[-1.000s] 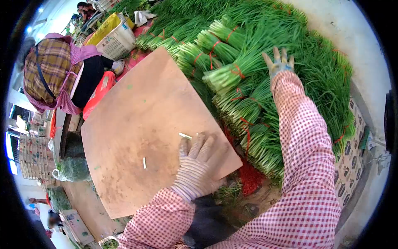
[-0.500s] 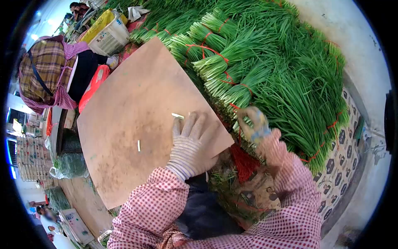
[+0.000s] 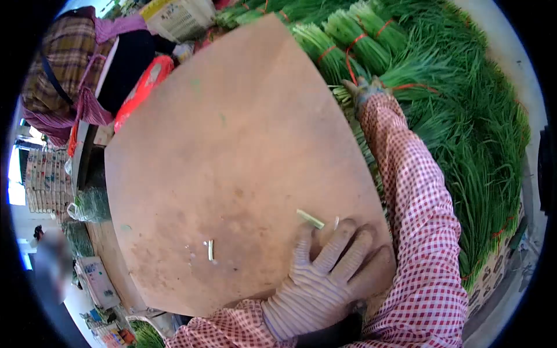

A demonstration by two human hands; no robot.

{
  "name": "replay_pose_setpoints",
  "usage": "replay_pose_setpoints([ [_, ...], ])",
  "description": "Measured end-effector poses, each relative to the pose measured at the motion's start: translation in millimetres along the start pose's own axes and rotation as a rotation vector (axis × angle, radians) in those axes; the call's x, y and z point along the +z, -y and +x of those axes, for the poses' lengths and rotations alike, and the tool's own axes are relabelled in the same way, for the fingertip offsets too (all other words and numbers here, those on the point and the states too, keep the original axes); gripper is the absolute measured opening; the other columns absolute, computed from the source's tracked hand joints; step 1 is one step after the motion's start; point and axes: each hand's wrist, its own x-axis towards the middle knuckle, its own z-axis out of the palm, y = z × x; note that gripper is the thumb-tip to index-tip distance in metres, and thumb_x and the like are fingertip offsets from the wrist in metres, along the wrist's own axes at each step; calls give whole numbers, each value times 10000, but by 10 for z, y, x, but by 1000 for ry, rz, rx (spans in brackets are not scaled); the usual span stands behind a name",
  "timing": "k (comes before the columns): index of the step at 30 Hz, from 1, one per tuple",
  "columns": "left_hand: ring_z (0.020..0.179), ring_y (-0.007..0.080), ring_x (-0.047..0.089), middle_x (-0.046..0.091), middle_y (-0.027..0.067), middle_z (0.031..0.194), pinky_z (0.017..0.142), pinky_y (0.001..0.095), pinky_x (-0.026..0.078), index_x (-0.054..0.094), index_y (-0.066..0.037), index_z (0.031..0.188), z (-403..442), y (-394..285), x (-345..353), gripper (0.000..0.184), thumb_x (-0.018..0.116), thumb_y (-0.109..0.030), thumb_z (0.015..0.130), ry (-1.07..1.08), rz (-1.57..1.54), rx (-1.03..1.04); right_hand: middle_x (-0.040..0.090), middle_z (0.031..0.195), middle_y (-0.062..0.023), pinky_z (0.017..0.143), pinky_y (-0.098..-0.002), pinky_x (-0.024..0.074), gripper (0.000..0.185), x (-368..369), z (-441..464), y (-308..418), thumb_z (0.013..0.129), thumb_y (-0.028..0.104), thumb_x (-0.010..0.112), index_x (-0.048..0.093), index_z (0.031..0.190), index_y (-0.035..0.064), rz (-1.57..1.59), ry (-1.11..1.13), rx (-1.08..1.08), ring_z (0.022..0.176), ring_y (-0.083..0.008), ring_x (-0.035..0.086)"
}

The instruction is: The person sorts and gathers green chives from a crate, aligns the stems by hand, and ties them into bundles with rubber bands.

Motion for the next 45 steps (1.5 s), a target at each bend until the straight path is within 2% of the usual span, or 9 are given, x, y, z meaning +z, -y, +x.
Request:
replay_pose_setpoints([
  [5,1288,306,358,433,104,1327,927,606,314,552,-173,1216,-40,-3,-18,512,557,-298,720,45,-88,-17,395,1386,-48,1035,-612,294,376,417,24,-68,883,295,530,521,1256,335,12,-205,-128,1339,-348,298],
  [17,1283,322,353,434,118,1319,921,631,308,555,-157,1222,10,-23,-1,576,616,-283,663,152,-3,-9,396,1400,-100,1067,-631,200,445,453,58,62,847,299,554,503,1289,304,74,-256,-267,1344,-381,292],
  [19,1171,292,458,526,93,1148,905,593,310,608,-194,1111,43,-12,-3,524,668,-274,597,34,30,10,388,1407,-110,1079,-600,215,478,451,-92,-12,828,295,586,495,1297,297,132,-326,-332,1348,-374,286],
  [22,1173,301,457,525,94,1148,907,587,316,601,-182,1135,23,-56,0,602,707,-282,551,-21,68,23,502,1285,-173,1010,-392,391,594,440,-626,-327,759,123,687,468,1310,134,983,-771,-149,1217,-315,468],
  [26,1189,335,443,514,139,1182,977,612,269,588,-161,1176,-22,-96,-9,663,738,-303,545,-22,139,37,594,1122,-146,916,-356,445,334,1212,-2185,-314,869,155,612,550,1172,28,1669,-679,-29,1065,-220,560],
  [28,1220,358,424,486,169,1258,1021,610,237,573,-144,1207,-35,-61,37,666,742,-323,588,-48,165,66,593,1112,-157,899,-368,453,327,1945,-3135,-250,903,243,590,572,1133,12,1493,-545,-96,1051,-248,566],
  [30,1230,339,417,472,148,1271,1018,609,232,554,-170,1221,-73,41,119,661,730,-295,596,-84,223,105,592,1102,-161,896,-382,458,329,2548,-3869,-155,917,277,563,578,1119,17,1412,47,126,1038,-281,569],
  [32,1266,352,392,460,154,1312,1039,605,226,529,-174,1263,-80,18,49,750,763,-305,563,-34,239,96,609,1093,-114,878,-357,462,380,3620,-4375,-36,913,322,574,558,1158,33,1375,216,376,993,-229,577],
  [45,1258,352,423,465,156,1349,1063,443,319,514,-132,1297,-53,-32,48,825,793,-134,520,-9,273,138,612,1106,-155,832,-361,478,439,4304,-4250,-234,914,398,544,543,1193,59,950,4,437,998,-273,597],
])
